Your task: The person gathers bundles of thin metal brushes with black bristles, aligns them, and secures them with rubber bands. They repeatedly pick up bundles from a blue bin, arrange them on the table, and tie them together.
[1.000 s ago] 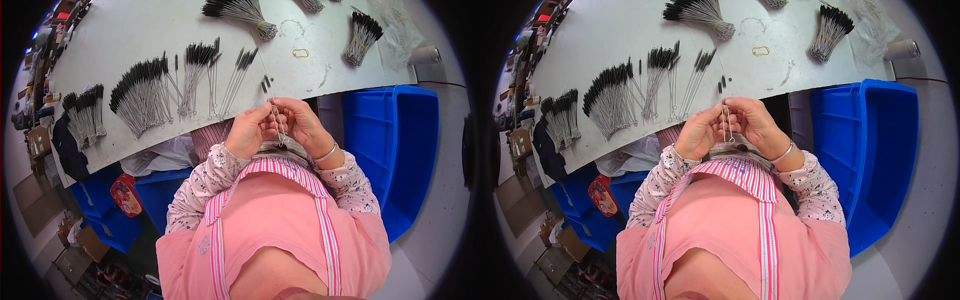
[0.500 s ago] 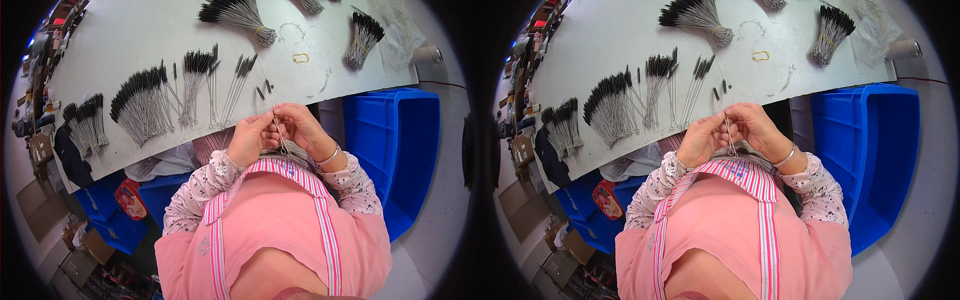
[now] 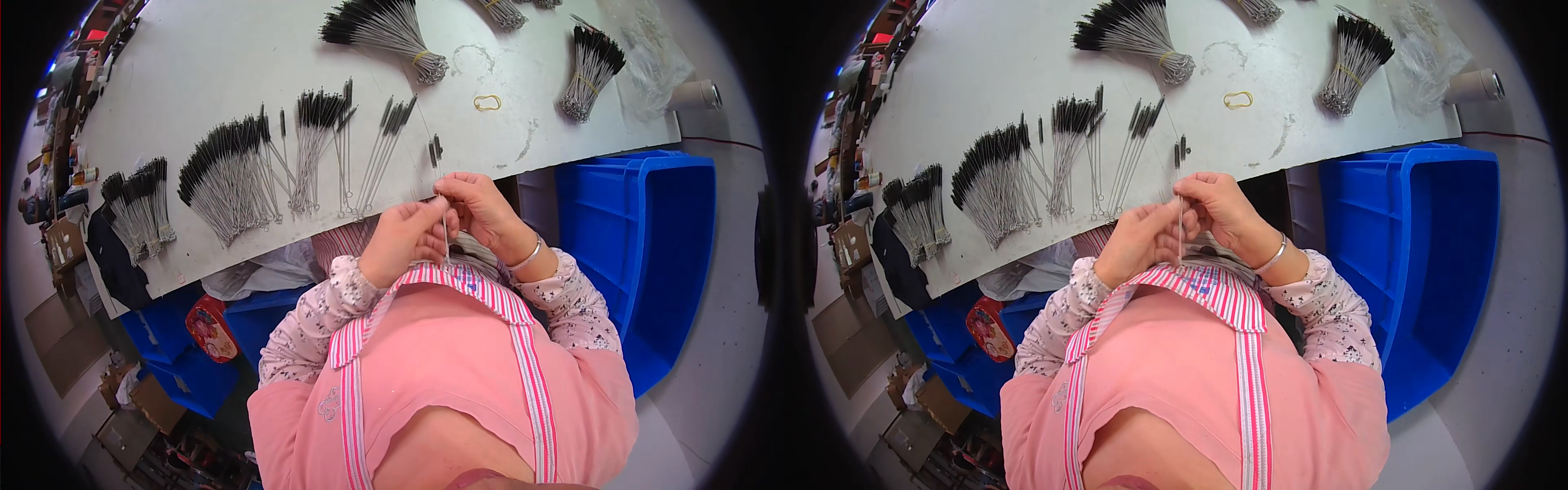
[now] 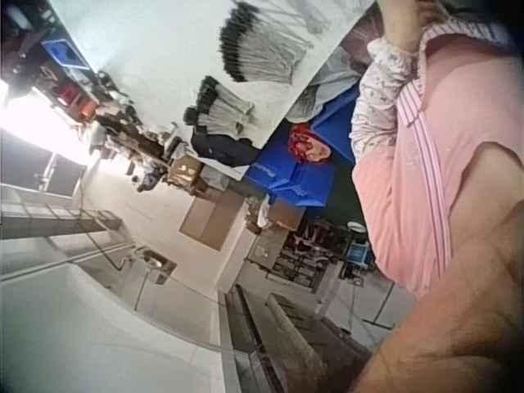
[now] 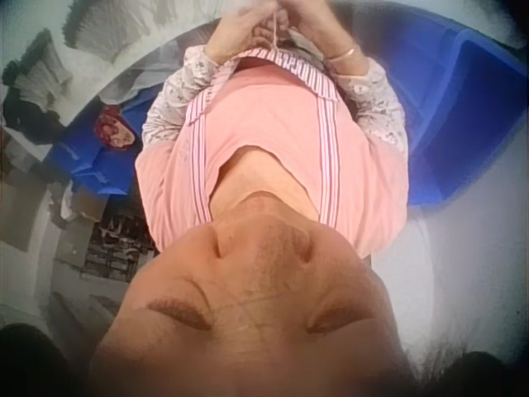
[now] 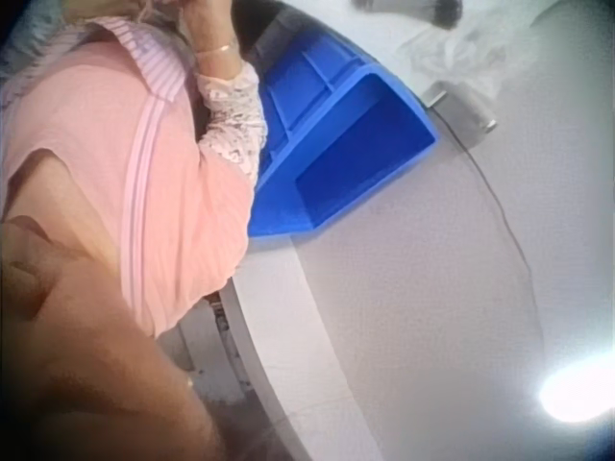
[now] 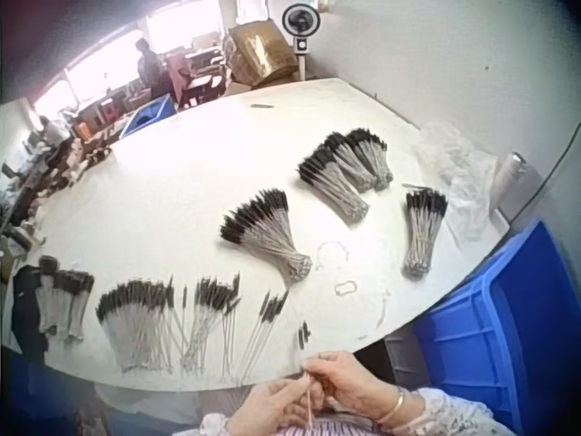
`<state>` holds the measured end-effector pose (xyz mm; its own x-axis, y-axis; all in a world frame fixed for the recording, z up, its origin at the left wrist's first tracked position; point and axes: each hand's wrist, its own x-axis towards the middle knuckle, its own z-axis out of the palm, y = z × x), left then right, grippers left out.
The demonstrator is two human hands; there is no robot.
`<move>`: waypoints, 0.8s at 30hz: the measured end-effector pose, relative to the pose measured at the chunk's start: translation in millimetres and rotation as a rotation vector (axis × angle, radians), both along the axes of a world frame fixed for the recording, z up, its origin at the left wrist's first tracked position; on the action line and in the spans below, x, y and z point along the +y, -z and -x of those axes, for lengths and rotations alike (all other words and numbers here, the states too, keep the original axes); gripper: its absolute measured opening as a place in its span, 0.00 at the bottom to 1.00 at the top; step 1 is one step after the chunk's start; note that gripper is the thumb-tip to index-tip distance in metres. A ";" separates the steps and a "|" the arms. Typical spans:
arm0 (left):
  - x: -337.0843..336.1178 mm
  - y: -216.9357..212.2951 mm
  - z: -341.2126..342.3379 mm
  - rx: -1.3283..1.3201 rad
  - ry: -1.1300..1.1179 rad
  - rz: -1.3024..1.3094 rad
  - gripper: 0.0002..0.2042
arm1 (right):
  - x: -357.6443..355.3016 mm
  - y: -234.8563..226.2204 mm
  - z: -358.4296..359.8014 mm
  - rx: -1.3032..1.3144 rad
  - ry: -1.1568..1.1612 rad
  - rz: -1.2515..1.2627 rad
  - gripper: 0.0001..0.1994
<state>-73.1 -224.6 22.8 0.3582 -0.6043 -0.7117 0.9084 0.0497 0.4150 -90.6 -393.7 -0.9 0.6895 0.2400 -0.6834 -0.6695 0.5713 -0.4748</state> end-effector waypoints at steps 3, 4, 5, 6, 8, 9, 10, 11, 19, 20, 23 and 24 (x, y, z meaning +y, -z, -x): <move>6.0 -26.4 3.6 -0.093 0.199 -0.113 0.14 | 2.1 3.7 -2.9 -0.010 0.063 0.014 0.08; 9.3 -30.6 5.5 -0.150 0.205 -0.110 0.16 | 1.6 3.1 -5.1 -0.021 0.071 0.009 0.08; 12.8 -33.9 7.3 -0.207 0.212 -0.107 0.19 | 0.9 2.2 -7.0 -0.031 0.079 0.003 0.07; 16.4 -37.9 8.1 -0.265 0.223 -0.106 0.22 | 1.0 0.5 -8.5 -0.038 0.084 0.000 0.08; 18.8 -43.9 10.6 -0.283 0.157 -0.112 0.24 | 1.0 -2.8 -10.5 -0.052 0.093 -0.005 0.08; 18.9 -44.0 15.9 -0.363 0.142 -0.139 0.24 | 2.5 -2.4 -9.8 -0.053 0.096 -0.011 0.08; 19.1 -43.5 19.0 -0.443 0.127 -0.166 0.24 | 3.9 -1.7 -9.1 -0.055 0.099 -0.017 0.08; 19.7 -42.9 19.9 -0.474 0.149 -0.181 0.24 | 5.3 -1.2 -8.5 -0.056 0.101 -0.022 0.08; 23.2 -40.3 25.3 -0.595 0.212 -0.313 0.18 | 12.8 -7.6 -1.8 -0.117 0.082 -0.003 0.09; 23.6 -40.5 25.5 -0.596 0.215 -0.320 0.18 | 13.5 -7.7 -1.2 -0.129 0.080 -0.006 0.09; 26.2 -36.5 27.1 -0.599 0.225 -0.334 0.17 | 15.4 -3.0 -0.2 -0.131 0.039 -0.008 0.09; 27.7 -33.7 27.3 -0.604 0.234 -0.339 0.17 | 16.5 -1.8 -0.3 -0.142 0.049 -0.017 0.09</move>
<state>-100.5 -197.0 56.5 0.6357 -0.4949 -0.5924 0.4877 -0.3374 0.8052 -90.3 -377.2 0.8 0.7898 0.2145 -0.5747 -0.5678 0.6099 -0.5528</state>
